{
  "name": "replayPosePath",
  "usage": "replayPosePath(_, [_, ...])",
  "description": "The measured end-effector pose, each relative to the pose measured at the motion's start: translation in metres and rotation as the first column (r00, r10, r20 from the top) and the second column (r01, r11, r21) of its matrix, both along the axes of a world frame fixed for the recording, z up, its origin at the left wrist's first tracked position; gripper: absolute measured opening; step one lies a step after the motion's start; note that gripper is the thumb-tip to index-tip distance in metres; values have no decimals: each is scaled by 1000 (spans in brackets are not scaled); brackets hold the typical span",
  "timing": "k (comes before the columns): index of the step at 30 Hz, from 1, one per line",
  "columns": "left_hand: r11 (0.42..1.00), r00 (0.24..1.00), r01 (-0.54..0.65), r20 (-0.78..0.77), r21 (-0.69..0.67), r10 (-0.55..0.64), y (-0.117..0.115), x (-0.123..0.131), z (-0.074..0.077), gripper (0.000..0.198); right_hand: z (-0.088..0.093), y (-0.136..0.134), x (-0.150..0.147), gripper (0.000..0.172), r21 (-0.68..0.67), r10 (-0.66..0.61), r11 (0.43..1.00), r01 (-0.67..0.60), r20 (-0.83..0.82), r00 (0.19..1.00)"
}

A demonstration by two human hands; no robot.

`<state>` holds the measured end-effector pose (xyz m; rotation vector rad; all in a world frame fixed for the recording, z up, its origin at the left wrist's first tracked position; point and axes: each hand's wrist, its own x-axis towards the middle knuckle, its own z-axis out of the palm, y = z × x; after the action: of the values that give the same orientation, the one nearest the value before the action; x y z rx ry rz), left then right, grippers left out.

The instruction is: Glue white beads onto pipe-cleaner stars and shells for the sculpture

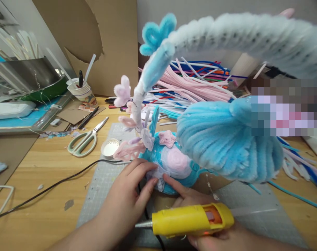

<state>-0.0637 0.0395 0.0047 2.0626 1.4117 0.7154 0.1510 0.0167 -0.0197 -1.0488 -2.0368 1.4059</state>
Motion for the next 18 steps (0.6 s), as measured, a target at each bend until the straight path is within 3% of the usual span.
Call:
replayPosePath(3, [1000,1000,-2,-3,8,2,0,0,0,22,1,0,-1,57,20,9,1000,-11,77,997])
replayPosePath(7, [1000,1000,-1,0,14,1,0,0,-1,21,5,1,-1,31,-3,18,1000,-18,80,997])
replayPosePath(9, [1000,1000,4,0,10,-4,0,-1,-2,21,8,3,-1,26,-16,35,999,-34,73,997])
replayPosePath(15, [1000,1000,-10,-6,17,10,0,-1,-1,23,12,2,-3,25,-73,22,997,-16,73,997])
replayPosePath(18, [998,998,-64,-18,3,64,-3,-2,-1,26,9,0,-3,44,-49,-29,998,32,57,998])
